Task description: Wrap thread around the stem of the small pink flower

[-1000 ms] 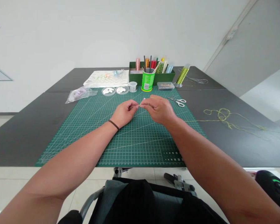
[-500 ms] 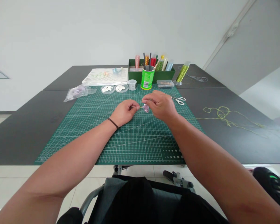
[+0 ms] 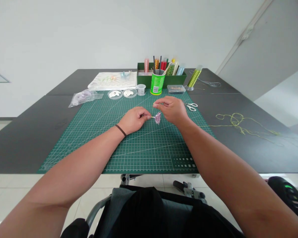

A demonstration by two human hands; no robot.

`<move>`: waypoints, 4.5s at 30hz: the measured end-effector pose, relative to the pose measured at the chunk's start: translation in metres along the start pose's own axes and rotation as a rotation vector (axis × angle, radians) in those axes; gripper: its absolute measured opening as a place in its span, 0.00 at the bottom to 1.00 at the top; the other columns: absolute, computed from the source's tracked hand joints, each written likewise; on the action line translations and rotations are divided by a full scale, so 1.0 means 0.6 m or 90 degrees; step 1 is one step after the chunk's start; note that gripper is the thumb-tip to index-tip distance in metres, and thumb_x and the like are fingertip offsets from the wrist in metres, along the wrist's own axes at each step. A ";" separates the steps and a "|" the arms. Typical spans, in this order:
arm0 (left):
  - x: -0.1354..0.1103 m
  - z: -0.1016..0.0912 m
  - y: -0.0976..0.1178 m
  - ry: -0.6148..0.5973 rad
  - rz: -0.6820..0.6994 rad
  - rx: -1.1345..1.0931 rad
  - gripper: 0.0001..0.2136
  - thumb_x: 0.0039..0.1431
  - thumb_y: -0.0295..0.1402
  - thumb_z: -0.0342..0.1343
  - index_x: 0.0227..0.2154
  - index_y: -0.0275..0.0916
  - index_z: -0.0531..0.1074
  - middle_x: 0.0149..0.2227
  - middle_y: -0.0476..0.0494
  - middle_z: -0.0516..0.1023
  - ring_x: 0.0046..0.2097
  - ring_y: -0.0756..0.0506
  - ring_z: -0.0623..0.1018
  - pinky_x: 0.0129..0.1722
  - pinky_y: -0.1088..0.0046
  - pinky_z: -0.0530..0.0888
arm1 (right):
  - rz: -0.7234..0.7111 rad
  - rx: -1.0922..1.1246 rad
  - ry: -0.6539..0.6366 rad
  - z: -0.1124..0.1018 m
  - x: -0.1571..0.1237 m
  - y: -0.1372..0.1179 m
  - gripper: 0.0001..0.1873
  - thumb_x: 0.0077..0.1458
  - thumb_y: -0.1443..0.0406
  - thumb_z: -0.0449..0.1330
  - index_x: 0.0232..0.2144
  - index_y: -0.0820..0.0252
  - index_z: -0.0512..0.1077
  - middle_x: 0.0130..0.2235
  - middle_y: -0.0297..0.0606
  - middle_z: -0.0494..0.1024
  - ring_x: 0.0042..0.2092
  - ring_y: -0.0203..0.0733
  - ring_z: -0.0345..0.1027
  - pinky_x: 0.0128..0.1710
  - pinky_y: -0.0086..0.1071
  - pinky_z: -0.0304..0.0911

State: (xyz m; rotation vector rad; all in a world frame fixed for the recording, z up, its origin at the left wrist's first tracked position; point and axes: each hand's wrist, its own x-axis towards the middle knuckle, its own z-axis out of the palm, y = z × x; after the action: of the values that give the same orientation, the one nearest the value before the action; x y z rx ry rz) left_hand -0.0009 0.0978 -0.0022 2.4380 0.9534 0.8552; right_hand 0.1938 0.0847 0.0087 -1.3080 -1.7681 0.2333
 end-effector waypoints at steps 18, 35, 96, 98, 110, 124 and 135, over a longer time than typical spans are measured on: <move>-0.003 -0.003 0.000 0.046 0.033 0.014 0.04 0.61 0.30 0.55 0.31 0.39 0.74 0.32 0.49 0.77 0.37 0.49 0.74 0.42 0.68 0.71 | 0.172 0.128 -0.129 0.026 -0.001 0.033 0.11 0.48 0.59 0.64 0.32 0.59 0.81 0.31 0.37 0.81 0.31 0.36 0.69 0.33 0.32 0.62; -0.003 -0.008 0.003 0.214 -0.030 0.031 0.04 0.62 0.32 0.55 0.32 0.39 0.73 0.32 0.48 0.77 0.36 0.48 0.73 0.41 0.69 0.71 | 0.162 0.113 -0.190 0.027 -0.015 -0.008 0.17 0.46 0.52 0.63 0.27 0.62 0.77 0.20 0.29 0.67 0.24 0.32 0.56 0.25 0.29 0.53; -0.005 -0.006 0.007 -0.019 0.067 0.098 0.05 0.61 0.29 0.54 0.31 0.37 0.73 0.33 0.46 0.77 0.39 0.46 0.75 0.43 0.66 0.72 | -0.048 -0.044 -0.019 -0.004 -0.004 0.000 0.09 0.56 0.60 0.60 0.30 0.57 0.78 0.27 0.33 0.73 0.30 0.35 0.62 0.34 0.32 0.55; -0.005 -0.006 0.007 -0.018 0.068 0.096 0.05 0.61 0.29 0.54 0.31 0.37 0.73 0.33 0.46 0.77 0.39 0.46 0.75 0.43 0.66 0.72 | -0.042 -0.043 -0.015 -0.004 -0.004 0.000 0.09 0.56 0.60 0.60 0.30 0.57 0.78 0.27 0.33 0.74 0.30 0.36 0.62 0.34 0.32 0.55; -0.007 -0.007 0.008 -0.025 0.064 0.080 0.06 0.61 0.30 0.53 0.31 0.38 0.73 0.33 0.47 0.77 0.39 0.47 0.75 0.43 0.66 0.72 | 0.007 -0.027 -0.029 -0.004 -0.002 0.002 0.09 0.53 0.60 0.61 0.31 0.57 0.80 0.31 0.35 0.78 0.30 0.36 0.64 0.34 0.33 0.57; -0.011 -0.009 0.010 0.011 0.105 0.080 0.06 0.63 0.30 0.52 0.32 0.38 0.73 0.32 0.46 0.75 0.38 0.47 0.75 0.42 0.66 0.72 | 0.132 0.085 -0.148 0.008 0.000 0.029 0.14 0.48 0.56 0.62 0.30 0.60 0.80 0.23 0.32 0.74 0.25 0.33 0.60 0.28 0.31 0.55; -0.016 -0.013 0.012 0.111 0.157 0.064 0.07 0.65 0.32 0.51 0.33 0.38 0.73 0.31 0.47 0.75 0.37 0.48 0.74 0.40 0.69 0.71 | 0.127 0.176 -0.213 0.016 -0.008 0.015 0.11 0.44 0.57 0.66 0.27 0.60 0.79 0.28 0.35 0.79 0.29 0.36 0.67 0.32 0.32 0.61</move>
State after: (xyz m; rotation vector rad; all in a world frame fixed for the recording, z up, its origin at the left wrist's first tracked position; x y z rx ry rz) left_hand -0.0083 0.0870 0.0037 2.6407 0.7801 1.1460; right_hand 0.1928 0.0879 -0.0048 -1.2945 -1.7957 0.8200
